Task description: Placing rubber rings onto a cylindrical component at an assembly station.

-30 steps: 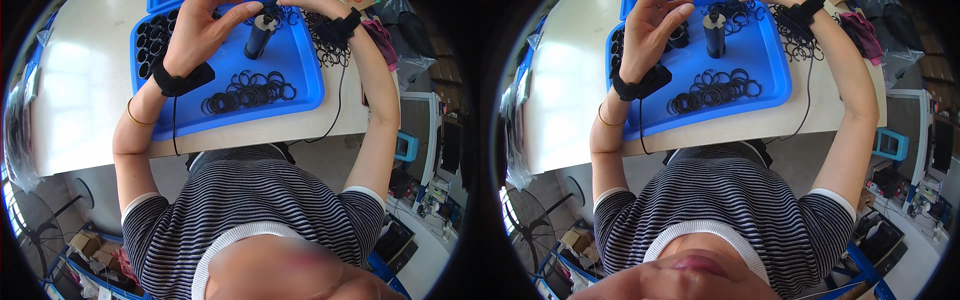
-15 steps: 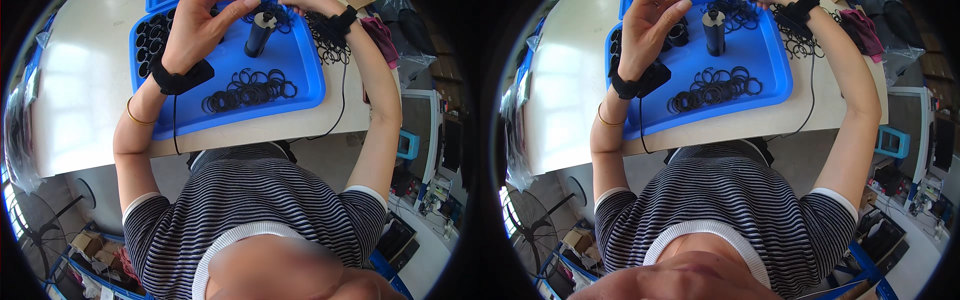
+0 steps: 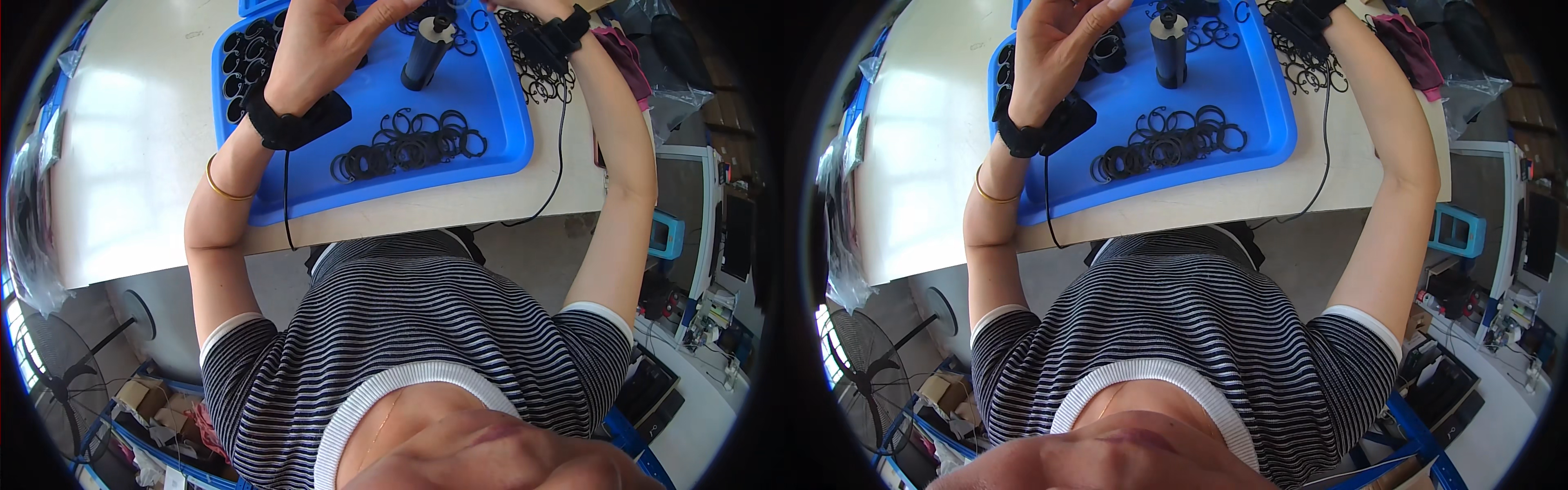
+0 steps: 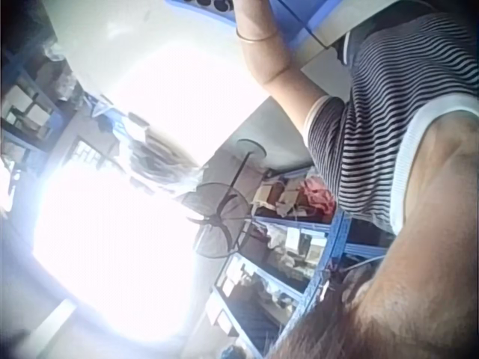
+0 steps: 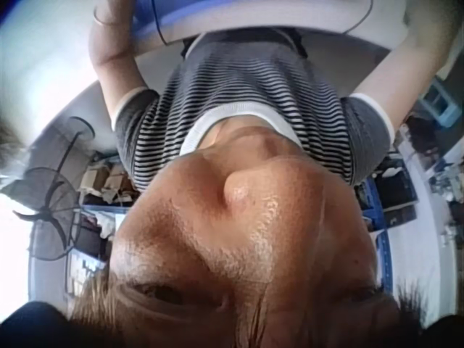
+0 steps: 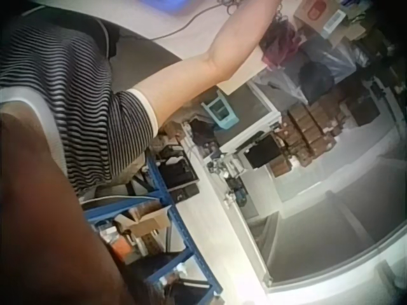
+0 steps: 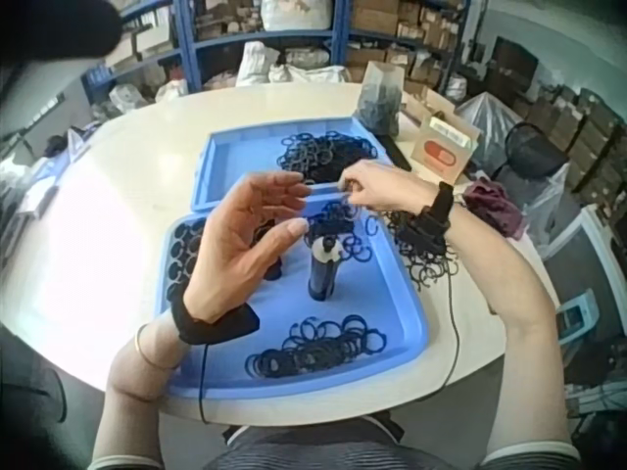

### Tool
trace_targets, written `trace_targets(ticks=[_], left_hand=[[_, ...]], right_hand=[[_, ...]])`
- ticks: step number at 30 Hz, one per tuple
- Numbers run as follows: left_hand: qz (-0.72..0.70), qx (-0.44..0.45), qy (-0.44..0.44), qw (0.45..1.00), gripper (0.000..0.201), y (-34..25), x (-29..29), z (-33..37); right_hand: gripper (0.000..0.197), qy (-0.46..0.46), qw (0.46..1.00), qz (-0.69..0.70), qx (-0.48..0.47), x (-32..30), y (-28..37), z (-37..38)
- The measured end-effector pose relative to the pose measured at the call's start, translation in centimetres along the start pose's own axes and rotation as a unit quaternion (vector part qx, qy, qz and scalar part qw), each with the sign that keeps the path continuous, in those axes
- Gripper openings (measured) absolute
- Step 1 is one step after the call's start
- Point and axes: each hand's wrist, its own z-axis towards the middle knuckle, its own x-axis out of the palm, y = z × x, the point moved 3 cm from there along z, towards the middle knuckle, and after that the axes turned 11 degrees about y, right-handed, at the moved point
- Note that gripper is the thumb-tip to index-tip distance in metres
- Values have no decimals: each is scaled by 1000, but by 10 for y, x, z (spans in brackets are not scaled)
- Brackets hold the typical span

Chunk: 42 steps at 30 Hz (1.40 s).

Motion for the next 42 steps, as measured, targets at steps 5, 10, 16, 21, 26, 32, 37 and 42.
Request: trace_targets(ticks=[5,10,16,21,26,32,37,42], left_hand=[[5,9,5,1000,41,0,0,1],[8,11,5,1000,41,1,0,0],[-6,10,0,1000,41,2,-1,0],[-5,15,3,1000,41,3,-1,1],[-9,7,5,1000,41,1,2,1],[-18,-2,5,1000,40,1,2,2],[-20,-2,-3,1000,40,3,0,1],[-7,9,5,1000,39,2,1,1]], right_hand=[[25,36,997,-50,35,8,-5,-5],[20,44,998,-27,42,6,-3,-2],[20,-86,989,121,-4,0,-3,1],[22,-6,995,96,-38,-2,-11,5],[17,55,996,-63,-40,7,-12,4],[17,0,973,232,0,3,-14,-10],[15,17,996,91,17,2,-7,-14],[20,-21,994,-94,-45,8,-5,-9]])
